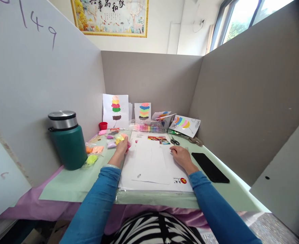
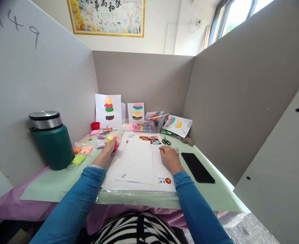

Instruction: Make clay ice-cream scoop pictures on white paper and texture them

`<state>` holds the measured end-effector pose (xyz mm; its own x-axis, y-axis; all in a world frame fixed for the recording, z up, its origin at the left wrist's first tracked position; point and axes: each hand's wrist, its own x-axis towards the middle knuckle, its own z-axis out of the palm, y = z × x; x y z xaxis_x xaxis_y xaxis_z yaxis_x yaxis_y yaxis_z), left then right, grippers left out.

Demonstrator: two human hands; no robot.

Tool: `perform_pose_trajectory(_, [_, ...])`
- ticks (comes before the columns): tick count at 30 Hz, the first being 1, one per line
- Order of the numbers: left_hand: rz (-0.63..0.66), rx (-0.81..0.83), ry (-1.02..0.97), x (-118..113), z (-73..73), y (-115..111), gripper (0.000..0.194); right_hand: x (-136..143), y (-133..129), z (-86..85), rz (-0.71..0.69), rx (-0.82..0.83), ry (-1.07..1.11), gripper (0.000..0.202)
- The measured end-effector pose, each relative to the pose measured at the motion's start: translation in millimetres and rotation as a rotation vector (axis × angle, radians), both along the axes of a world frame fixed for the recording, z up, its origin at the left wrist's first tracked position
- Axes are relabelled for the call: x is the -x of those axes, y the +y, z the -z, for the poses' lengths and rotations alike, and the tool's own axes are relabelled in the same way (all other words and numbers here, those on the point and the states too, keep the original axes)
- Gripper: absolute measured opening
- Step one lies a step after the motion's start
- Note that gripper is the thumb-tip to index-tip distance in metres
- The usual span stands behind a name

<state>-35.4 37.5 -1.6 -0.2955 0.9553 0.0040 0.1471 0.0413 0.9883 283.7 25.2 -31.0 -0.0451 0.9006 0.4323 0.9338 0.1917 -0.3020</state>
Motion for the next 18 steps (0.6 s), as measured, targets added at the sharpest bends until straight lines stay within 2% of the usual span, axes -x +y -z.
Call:
perform_pose_trajectory(6, [0.024,0.051,-0.270,-6.3,-8.6,-5.9,0.017,5.9,-5.9,-5.8,-0.002,0.019,0.008,0.029])
perform_pose_trajectory(11, [0.063,0.034,-0.332,-6.5,-10.6,-8.2,0.005,8.9,-8.0,-8.8,-0.006,0.036,0.019,0.029])
perform_pose_trajectory(18, [0.075,0.024,-0.357,-7.0,-9.8,-8.8,0.004,7.6,-7.5,-7.4,-0.016,0.050,0.039,0.029])
